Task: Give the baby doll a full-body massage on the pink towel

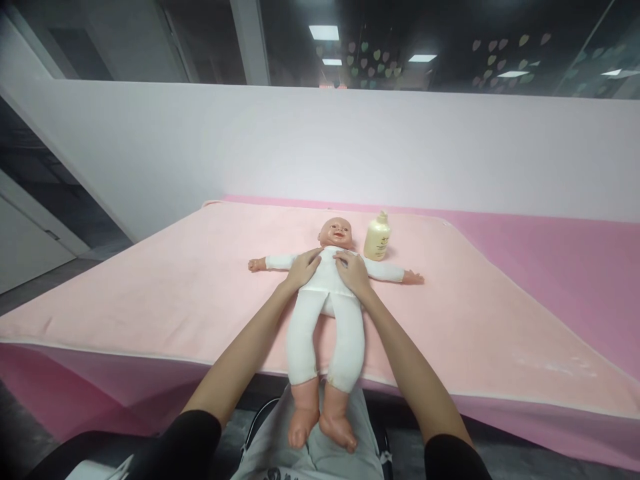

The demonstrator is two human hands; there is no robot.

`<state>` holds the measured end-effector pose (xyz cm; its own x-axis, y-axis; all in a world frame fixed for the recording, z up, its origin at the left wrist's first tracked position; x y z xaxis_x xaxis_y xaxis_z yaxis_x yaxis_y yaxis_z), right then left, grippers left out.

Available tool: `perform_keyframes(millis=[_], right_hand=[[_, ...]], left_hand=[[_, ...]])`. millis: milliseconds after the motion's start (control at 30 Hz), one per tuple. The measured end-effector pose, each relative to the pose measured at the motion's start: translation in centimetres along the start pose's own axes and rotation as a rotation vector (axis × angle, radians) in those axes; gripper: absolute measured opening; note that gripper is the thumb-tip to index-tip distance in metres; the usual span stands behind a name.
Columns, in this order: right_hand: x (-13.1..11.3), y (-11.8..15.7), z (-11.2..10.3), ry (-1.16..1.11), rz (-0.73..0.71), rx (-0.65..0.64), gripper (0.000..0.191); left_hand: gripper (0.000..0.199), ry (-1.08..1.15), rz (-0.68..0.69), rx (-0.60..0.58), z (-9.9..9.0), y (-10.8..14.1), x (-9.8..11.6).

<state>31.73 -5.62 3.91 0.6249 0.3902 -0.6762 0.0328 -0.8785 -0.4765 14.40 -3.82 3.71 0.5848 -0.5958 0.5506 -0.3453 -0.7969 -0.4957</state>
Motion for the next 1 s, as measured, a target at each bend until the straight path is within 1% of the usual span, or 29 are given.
perform_keyframes(millis=[100, 233, 333, 400, 433, 567, 600, 633, 667, 733, 867, 1000], right_hand=[[0.6, -0.1, -0.2, -0.039, 0.030, 0.026, 0.024], [0.7, -0.1, -0.2, -0.045, 0.041, 0.066, 0.024], [1.0, 0.0, -0.5, -0.003, 0.085, 0.116, 0.025], [1.5, 0.0, -0.7, 0.048, 0.135, 0.122, 0.027], [1.8, -0.1, -0.9, 0.066, 0.153, 0.113, 0.029], [2.6, -0.2, -1.1, 0.101, 0.168, 0.074, 0.030], [2.6, -0.2, -1.1, 0.112, 0.169, 0.072, 0.030], [2.7, -0.3, -1.1, 0.125, 0.172, 0.075, 0.030], [2.7, -0.3, -1.1, 0.134, 0.176, 0.077, 0.030], [2.6, -0.3, -1.1, 0.129, 0.174, 0.080, 0.029], [2.6, -0.2, -1.2, 0.056, 0.160, 0.086, 0.030], [2.7, -0.1, -1.1, -0.053, 0.173, 0.148, 0.027]], left_hand=[[0.042, -0.022, -0.001, -0.004, -0.1, 0.1, 0.3], [0.039, -0.047, 0.002, -0.003, -0.4, 0.2, 0.9], [0.037, -0.051, 0.007, -0.048, -0.7, 0.2, 1.7], [0.035, -0.013, 0.053, -0.130, -0.7, 0.2, 2.6], [0.033, 0.024, 0.087, -0.195, -0.8, 0.3, 3.1], [0.023, 0.212, 0.228, -0.526, -0.8, 0.7, 5.5], [0.023, 0.246, 0.251, -0.582, -0.7, 0.8, 6.0], [0.023, 0.266, 0.262, -0.611, -0.7, 0.9, 6.4], [0.024, 0.272, 0.261, -0.619, -0.6, 1.0, 6.6], [0.026, 0.239, 0.243, -0.593, -0.3, 0.9, 6.6], [0.032, 0.104, 0.220, -0.494, 0.3, 0.5, 5.8], [0.039, -0.016, 0.210, -0.386, 0.5, 0.3, 4.8]])
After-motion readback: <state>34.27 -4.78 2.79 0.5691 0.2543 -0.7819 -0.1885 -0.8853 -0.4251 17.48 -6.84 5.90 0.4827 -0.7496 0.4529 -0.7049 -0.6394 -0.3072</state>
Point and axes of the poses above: each hand's wrist, its own y-axis away from the middle knuckle, its own z-axis out of the palm, x = y × z, the point moved 1 cm from there along -y, towards the middle knuckle, and after that the axes turned 4 degrees about z, right-handed, at the moved point
